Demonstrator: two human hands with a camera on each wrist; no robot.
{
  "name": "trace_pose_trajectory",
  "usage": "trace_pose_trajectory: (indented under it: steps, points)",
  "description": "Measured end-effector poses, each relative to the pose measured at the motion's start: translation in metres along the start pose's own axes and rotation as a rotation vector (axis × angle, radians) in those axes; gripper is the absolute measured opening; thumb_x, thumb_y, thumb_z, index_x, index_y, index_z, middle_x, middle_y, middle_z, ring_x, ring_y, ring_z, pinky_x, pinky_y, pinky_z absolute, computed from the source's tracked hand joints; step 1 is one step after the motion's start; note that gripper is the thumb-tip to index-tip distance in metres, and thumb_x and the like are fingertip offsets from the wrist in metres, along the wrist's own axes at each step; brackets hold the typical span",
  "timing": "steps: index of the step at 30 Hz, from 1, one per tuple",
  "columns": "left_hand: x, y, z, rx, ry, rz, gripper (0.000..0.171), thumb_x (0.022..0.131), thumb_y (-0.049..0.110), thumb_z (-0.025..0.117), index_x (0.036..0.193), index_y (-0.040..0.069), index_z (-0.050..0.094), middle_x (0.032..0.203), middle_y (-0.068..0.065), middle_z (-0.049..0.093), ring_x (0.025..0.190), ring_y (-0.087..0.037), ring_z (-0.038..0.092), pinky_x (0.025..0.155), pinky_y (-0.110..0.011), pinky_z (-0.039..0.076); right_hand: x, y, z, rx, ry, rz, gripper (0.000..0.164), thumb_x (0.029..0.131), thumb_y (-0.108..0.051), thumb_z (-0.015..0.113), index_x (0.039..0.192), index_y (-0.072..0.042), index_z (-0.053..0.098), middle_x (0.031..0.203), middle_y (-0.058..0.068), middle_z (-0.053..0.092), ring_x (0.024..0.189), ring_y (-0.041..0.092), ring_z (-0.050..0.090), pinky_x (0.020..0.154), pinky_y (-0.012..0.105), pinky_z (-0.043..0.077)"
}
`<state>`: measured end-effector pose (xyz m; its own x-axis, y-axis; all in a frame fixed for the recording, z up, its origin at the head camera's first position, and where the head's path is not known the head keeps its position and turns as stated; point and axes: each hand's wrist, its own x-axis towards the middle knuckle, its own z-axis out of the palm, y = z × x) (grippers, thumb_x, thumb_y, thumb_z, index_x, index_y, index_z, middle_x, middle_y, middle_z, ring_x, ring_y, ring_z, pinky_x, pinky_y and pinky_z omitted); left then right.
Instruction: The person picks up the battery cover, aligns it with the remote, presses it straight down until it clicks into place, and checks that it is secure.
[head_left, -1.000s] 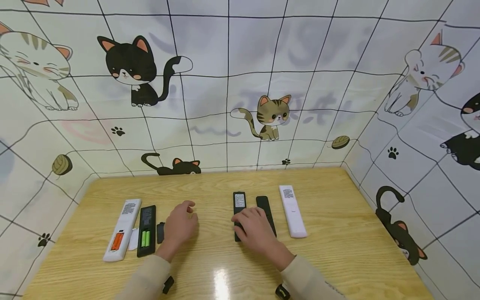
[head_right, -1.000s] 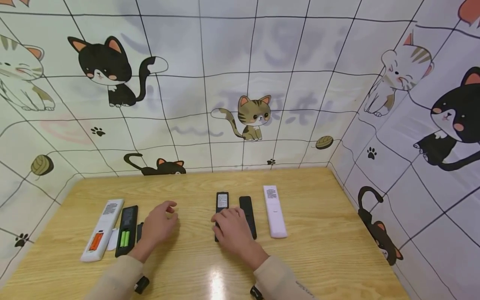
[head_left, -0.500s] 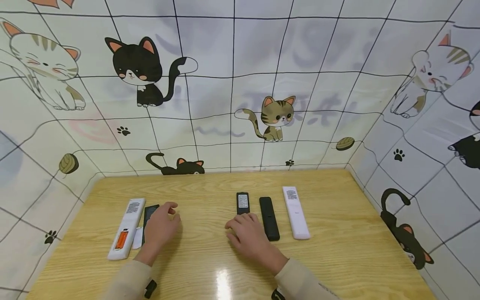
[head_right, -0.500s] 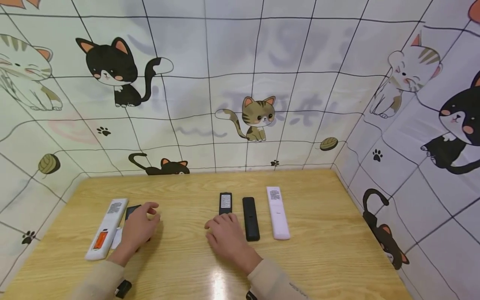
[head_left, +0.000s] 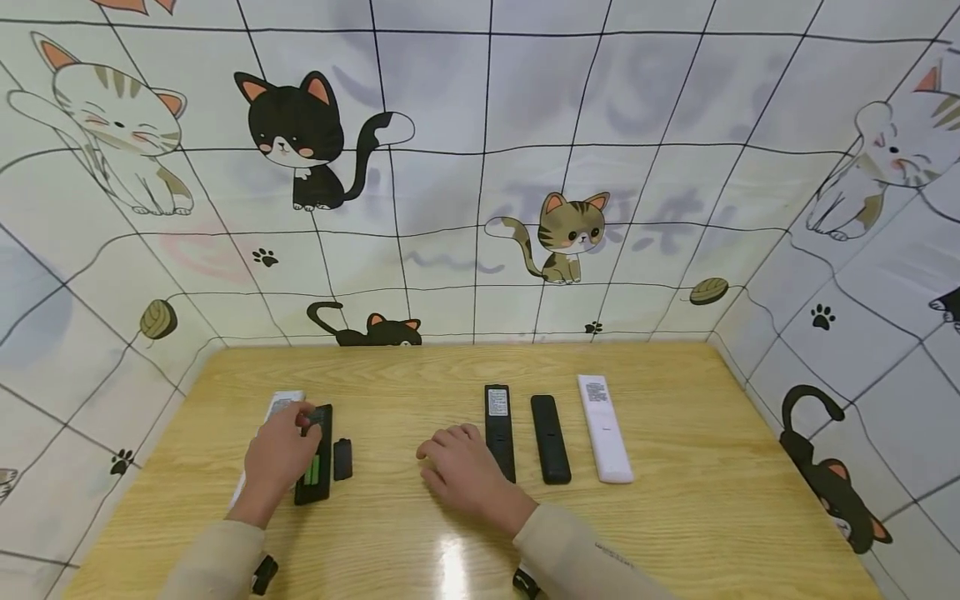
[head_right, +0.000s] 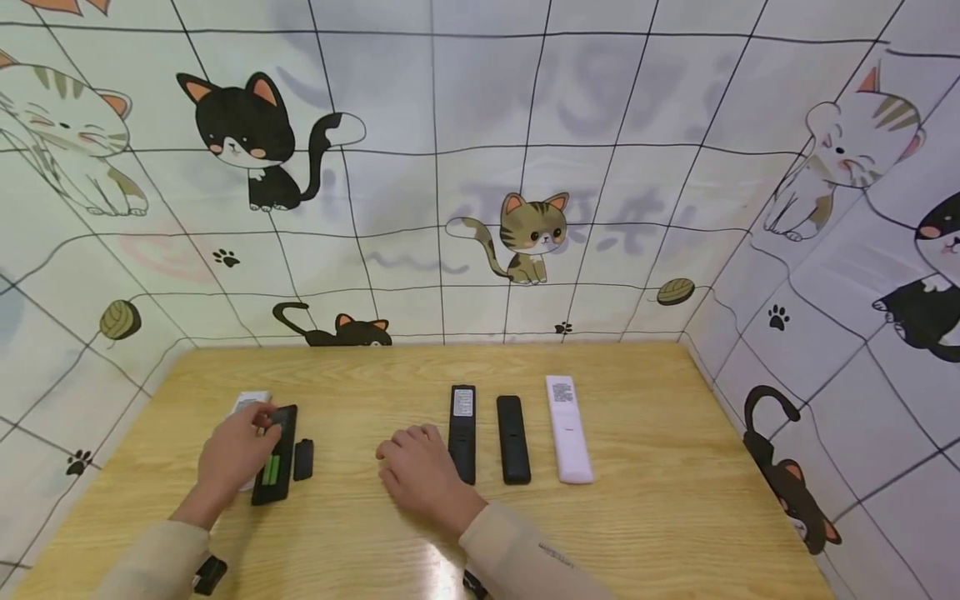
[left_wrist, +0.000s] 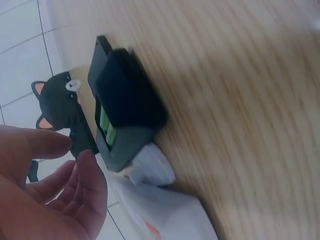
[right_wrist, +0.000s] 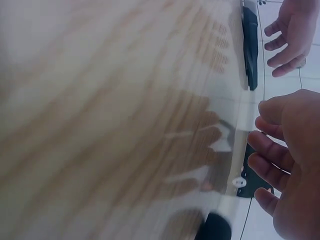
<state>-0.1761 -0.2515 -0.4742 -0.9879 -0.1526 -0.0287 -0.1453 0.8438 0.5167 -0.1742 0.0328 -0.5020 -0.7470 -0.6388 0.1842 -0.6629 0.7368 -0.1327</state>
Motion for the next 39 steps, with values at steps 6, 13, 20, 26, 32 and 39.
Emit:
trace_pose_trajectory:
  steps: [6, 13, 20, 26, 32, 39]
  points:
    - [0.001, -0.007, -0.006, 0.012, -0.039, -0.027, 0.045, 0.096, 0.022, 0.054, 0.134, 0.0, 0.051, 0.118, -0.021, 0.062, 0.08, -0.023, 0.063, 0.053, -0.031, 0.043, 0.018, -0.015, 0.007, -0.012, -0.015, -0.029, 0.022, 0.101, -0.033, 0.05, 0.115, -0.028, 0.066, 0.112, -0.011, 0.065, 0.108, 0.012, 0.057, 0.099, 0.037, 0.039]
    - [0.003, -0.008, -0.009, 0.051, -0.053, -0.045, 0.048, 0.095, 0.025, 0.055, 0.136, 0.0, 0.049, 0.123, -0.024, 0.062, 0.092, -0.032, 0.065, 0.059, -0.037, 0.049, 0.038, -0.033, 0.013, -0.029, -0.058, -0.04, 0.026, 0.101, -0.034, 0.048, 0.122, -0.028, 0.063, 0.117, -0.011, 0.064, 0.111, 0.011, 0.056, 0.1, 0.036, 0.038]
    - [0.004, -0.006, -0.01, 0.117, -0.083, -0.039, 0.051, 0.096, 0.029, 0.056, 0.136, -0.002, 0.047, 0.112, -0.023, 0.065, 0.073, -0.023, 0.062, 0.053, -0.035, 0.044, 0.055, -0.042, 0.018, -0.096, -0.046, -0.036, 0.035, 0.101, -0.043, 0.048, 0.129, -0.026, 0.058, 0.118, -0.009, 0.061, 0.11, 0.012, 0.054, 0.1, 0.035, 0.038]
    - [0.005, -0.006, -0.006, 0.115, -0.093, -0.075, 0.054, 0.096, 0.035, 0.057, 0.135, -0.001, 0.047, 0.102, -0.02, 0.067, 0.067, -0.023, 0.06, 0.051, -0.035, 0.043, 0.065, -0.046, 0.026, -0.116, -0.06, -0.007, 0.045, 0.099, -0.052, 0.044, 0.13, -0.024, 0.06, 0.119, -0.007, 0.061, 0.109, 0.014, 0.054, 0.099, 0.035, 0.039]
    - [0.009, -0.003, -0.006, 0.15, -0.102, -0.125, 0.059, 0.095, 0.039, 0.058, 0.137, 0.0, 0.045, 0.102, -0.024, 0.067, 0.068, -0.027, 0.06, 0.05, -0.037, 0.043, 0.071, -0.048, 0.032, -0.148, -0.108, 0.028, 0.062, 0.095, -0.067, 0.04, 0.137, -0.025, 0.054, 0.122, -0.005, 0.06, 0.112, 0.015, 0.053, 0.1, 0.036, 0.038]
    - [0.015, -0.002, -0.006, 0.162, -0.093, -0.149, 0.063, 0.094, 0.041, 0.06, 0.138, -0.001, 0.045, 0.106, -0.028, 0.066, 0.07, -0.029, 0.062, 0.051, -0.037, 0.044, 0.08, -0.058, 0.033, -0.19, -0.114, 0.039, 0.056, 0.093, -0.069, 0.039, 0.129, -0.029, 0.056, 0.114, -0.007, 0.058, 0.106, 0.014, 0.051, 0.097, 0.034, 0.037]
